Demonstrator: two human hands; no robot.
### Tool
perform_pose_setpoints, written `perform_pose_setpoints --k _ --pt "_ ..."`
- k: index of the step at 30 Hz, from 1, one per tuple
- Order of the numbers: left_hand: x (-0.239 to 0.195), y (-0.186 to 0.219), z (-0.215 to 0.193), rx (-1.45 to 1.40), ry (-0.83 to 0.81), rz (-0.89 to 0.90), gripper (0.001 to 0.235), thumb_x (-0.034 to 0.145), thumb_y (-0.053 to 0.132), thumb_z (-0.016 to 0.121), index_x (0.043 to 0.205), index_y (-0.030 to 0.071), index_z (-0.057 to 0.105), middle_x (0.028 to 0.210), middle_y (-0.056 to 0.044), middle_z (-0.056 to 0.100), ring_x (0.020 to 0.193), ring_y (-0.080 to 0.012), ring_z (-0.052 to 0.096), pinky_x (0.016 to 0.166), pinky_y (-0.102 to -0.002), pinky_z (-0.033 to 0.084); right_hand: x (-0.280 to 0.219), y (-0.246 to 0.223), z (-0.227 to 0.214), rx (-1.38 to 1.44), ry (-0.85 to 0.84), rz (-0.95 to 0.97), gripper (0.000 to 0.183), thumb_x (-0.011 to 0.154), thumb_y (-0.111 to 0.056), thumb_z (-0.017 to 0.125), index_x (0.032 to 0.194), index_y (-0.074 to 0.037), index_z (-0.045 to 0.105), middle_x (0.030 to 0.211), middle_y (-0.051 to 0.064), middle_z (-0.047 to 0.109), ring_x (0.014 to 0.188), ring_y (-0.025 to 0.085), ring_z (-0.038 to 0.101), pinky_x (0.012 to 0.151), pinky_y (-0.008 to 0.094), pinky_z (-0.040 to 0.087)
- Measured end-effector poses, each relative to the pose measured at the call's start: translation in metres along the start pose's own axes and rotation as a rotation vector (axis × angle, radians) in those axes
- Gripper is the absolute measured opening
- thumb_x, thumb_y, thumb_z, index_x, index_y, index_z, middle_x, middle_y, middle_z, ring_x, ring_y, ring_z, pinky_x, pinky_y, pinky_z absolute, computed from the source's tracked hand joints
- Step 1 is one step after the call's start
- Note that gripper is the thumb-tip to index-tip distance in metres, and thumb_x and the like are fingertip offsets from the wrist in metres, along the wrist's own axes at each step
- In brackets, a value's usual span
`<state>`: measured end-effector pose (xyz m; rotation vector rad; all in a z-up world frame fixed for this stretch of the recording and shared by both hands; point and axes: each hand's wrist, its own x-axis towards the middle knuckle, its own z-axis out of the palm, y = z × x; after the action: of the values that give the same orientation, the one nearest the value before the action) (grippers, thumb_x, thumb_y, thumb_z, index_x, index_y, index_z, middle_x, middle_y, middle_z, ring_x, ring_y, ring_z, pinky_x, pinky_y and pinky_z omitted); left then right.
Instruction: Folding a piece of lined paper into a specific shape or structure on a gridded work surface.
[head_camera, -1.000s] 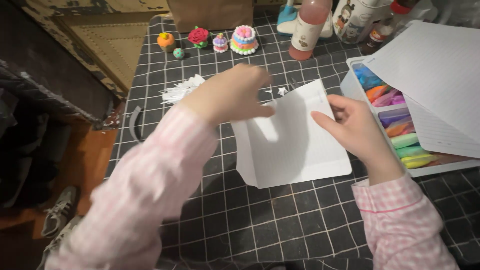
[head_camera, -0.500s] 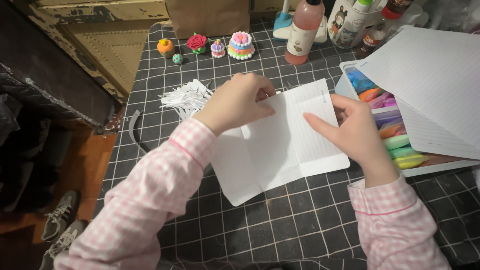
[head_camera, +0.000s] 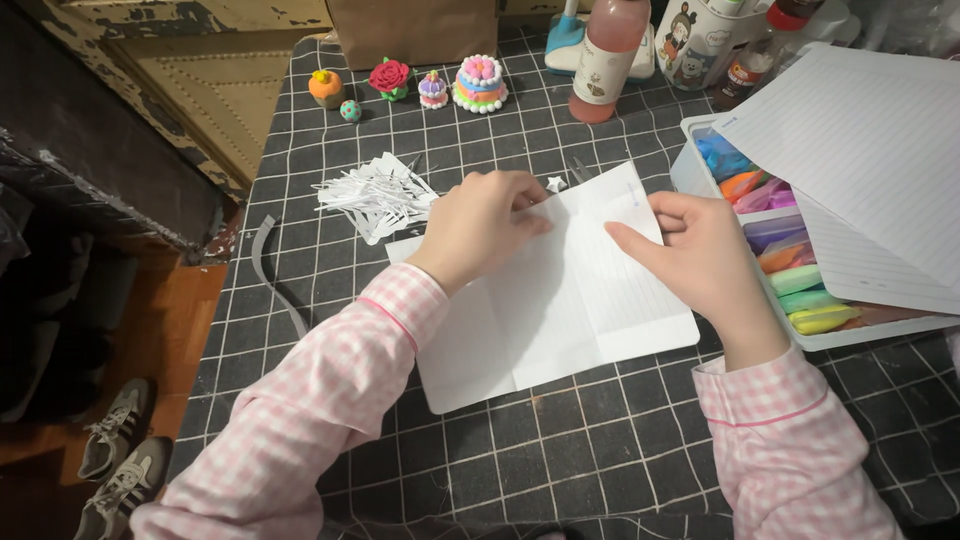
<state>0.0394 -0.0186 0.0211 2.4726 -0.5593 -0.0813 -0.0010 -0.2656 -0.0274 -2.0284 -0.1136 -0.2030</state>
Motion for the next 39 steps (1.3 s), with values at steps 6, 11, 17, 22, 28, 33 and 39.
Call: perform_pose_setpoints --k 6,11,17,22,28,33,39 --pt "-0.001 -0.014 0.023 -0.033 0.021 -0.025 0.029 0.086 0.024 0.075 0.113 0.017 0.075 0.101 -0.006 0.08 0.101 -0.0343 0.075 0.086 -0.052 0.058 0.001 -0.004 -0.001 -0.053 -0.037 0.065 0.023 0.089 -0.01 0.078 0.104 0.007 0.074 0.081 0.018 0.075 0.079 0.019 0.072 0.065 0.033 0.059" --pt "-0.006 -0.024 0.051 -0.029 0.096 0.01 0.02 0.086 0.022 0.075 0.106 0.02 0.077 0.098 -0.001 0.08 0.097 -0.0291 0.076 0.084 -0.046 0.059 0.001 -0.008 -0.003 -0.097 -0.072 0.116 0.026 0.09 -0.013 0.077 0.104 0.008 0.074 0.081 0.019 0.076 0.076 0.021 0.073 0.064 0.034 0.059" --pt "-0.01 -0.033 0.07 0.055 0.207 0.223 0.01 0.088 0.017 0.073 0.097 0.017 0.077 0.093 -0.003 0.078 0.09 -0.0271 0.073 0.079 -0.037 0.057 -0.001 -0.024 0.008 -0.093 -0.11 0.152 0.028 0.089 -0.016 0.077 0.105 0.007 0.075 0.082 0.018 0.077 0.079 0.022 0.076 0.066 0.036 0.06" --pt "-0.008 -0.04 0.085 0.264 0.427 0.452 0.006 0.085 0.011 0.077 0.087 0.015 0.078 0.088 -0.003 0.072 0.087 -0.0203 0.069 0.075 -0.029 0.055 0.002 -0.017 0.017 -0.103 -0.101 0.122 0.025 0.089 -0.011 0.075 0.108 0.005 0.075 0.083 0.014 0.078 0.083 0.017 0.074 0.069 0.035 0.061" --pt "-0.007 -0.042 0.086 0.325 0.53 0.577 0.006 0.087 0.009 0.076 0.082 0.013 0.074 0.076 -0.004 0.07 0.082 -0.0193 0.068 0.071 -0.027 0.052 0.003 -0.032 0.025 -0.229 -0.08 0.059 0.028 0.086 -0.011 0.077 0.109 0.005 0.075 0.083 0.015 0.078 0.082 0.018 0.075 0.068 0.035 0.061" --pt "-0.009 -0.04 0.082 0.331 0.53 0.621 0.008 0.086 0.008 0.076 0.08 0.013 0.074 0.077 -0.004 0.07 0.083 -0.0196 0.067 0.071 -0.028 0.05 0.001 -0.035 0.026 -0.281 -0.068 0.023 0.03 0.084 -0.01 0.08 0.108 0.007 0.075 0.08 0.017 0.076 0.077 0.019 0.074 0.062 0.036 0.059" --pt "-0.011 -0.035 0.077 0.264 0.488 0.615 0.007 0.084 0.008 0.08 0.081 0.012 0.076 0.079 -0.004 0.07 0.084 -0.0201 0.065 0.072 -0.029 0.05 0.0 -0.029 0.025 -0.314 -0.07 0.008 0.025 0.086 -0.011 0.079 0.105 0.005 0.076 0.075 0.014 0.076 0.072 0.015 0.071 0.059 0.033 0.057"
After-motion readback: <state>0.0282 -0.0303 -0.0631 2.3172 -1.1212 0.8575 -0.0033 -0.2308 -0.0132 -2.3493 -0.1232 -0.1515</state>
